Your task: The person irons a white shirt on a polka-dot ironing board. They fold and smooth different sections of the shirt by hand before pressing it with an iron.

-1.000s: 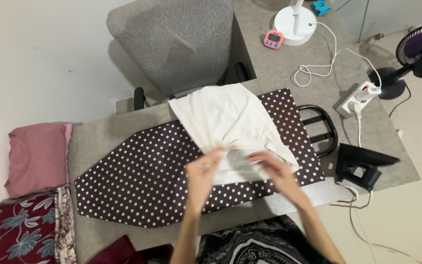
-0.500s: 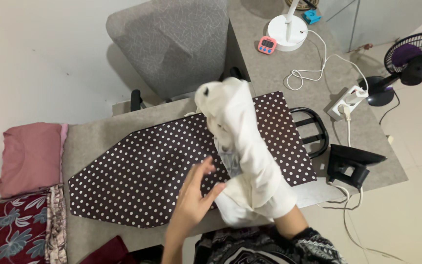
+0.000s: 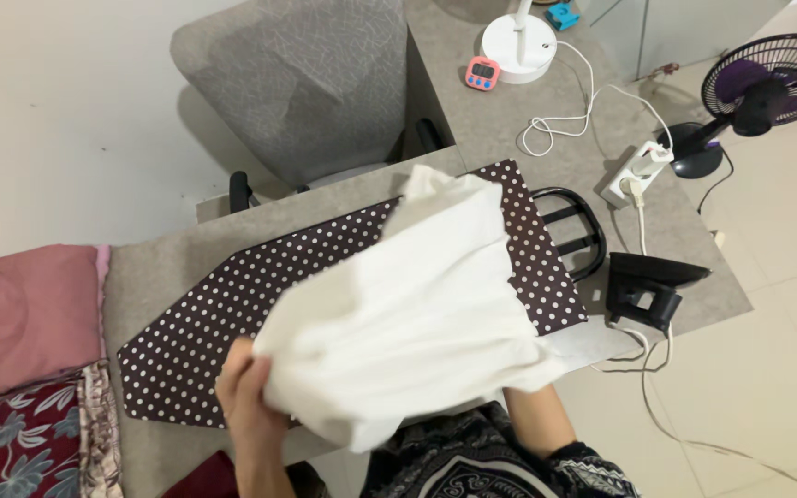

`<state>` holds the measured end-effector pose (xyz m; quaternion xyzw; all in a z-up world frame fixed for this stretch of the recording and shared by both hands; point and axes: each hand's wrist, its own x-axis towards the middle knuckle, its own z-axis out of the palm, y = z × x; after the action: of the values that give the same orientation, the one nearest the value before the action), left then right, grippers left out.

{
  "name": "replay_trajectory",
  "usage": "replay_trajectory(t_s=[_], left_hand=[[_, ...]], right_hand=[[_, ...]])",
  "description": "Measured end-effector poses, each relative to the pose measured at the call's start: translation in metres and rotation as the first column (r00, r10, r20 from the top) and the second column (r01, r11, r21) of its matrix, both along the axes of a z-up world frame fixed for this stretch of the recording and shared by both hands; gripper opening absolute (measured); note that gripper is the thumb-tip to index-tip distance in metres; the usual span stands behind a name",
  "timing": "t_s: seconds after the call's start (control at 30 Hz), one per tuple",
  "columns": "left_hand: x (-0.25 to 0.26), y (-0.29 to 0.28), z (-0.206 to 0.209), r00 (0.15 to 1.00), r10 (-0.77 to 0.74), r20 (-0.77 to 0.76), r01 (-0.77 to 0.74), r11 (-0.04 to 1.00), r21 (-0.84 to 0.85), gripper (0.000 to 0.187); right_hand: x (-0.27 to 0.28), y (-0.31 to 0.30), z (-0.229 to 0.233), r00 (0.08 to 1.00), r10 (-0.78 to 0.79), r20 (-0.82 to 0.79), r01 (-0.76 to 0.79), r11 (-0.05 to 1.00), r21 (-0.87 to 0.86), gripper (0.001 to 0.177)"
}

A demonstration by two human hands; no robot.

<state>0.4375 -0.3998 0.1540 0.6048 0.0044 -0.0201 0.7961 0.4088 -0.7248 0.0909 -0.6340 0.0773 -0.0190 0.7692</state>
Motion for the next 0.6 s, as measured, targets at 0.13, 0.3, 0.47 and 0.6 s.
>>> replay_trajectory(t_s=[0.13, 0.3, 0.47, 0.6], left_hand=[[0.022, -0.059, 0.032, 0.941, -0.164, 0.297, -0.111, 0.677, 0.727, 0.047], [0.003, -0.143, 0.052, 0.879, -0.448, 0.165, 0.233, 0.703, 0.672, 0.064], [-0.010, -0.130, 0.035, 0.753, -0.591, -0.290, 0.635, 0.534, 0.558, 0.038], [-0.020, -0.123, 0.034, 0.391, -0.881, -0.265, 0.891, 0.289, 0.352, 0.036]], right_hand=[[0.003, 0.014, -0.002, 1.000, -0.004, 0.005, 0.004, 1.000, 0.025, 0.038], [0.014, 0.042, 0.000, 1.000, 0.002, 0.021, -0.004, 0.999, 0.055, 0.038], [0.012, 0.032, 0.002, 0.999, -0.037, 0.019, 0.035, 0.997, 0.063, 0.039], [0.008, 0.024, 0.002, 0.997, -0.074, 0.010, 0.073, 0.996, 0.054, 0.039]])
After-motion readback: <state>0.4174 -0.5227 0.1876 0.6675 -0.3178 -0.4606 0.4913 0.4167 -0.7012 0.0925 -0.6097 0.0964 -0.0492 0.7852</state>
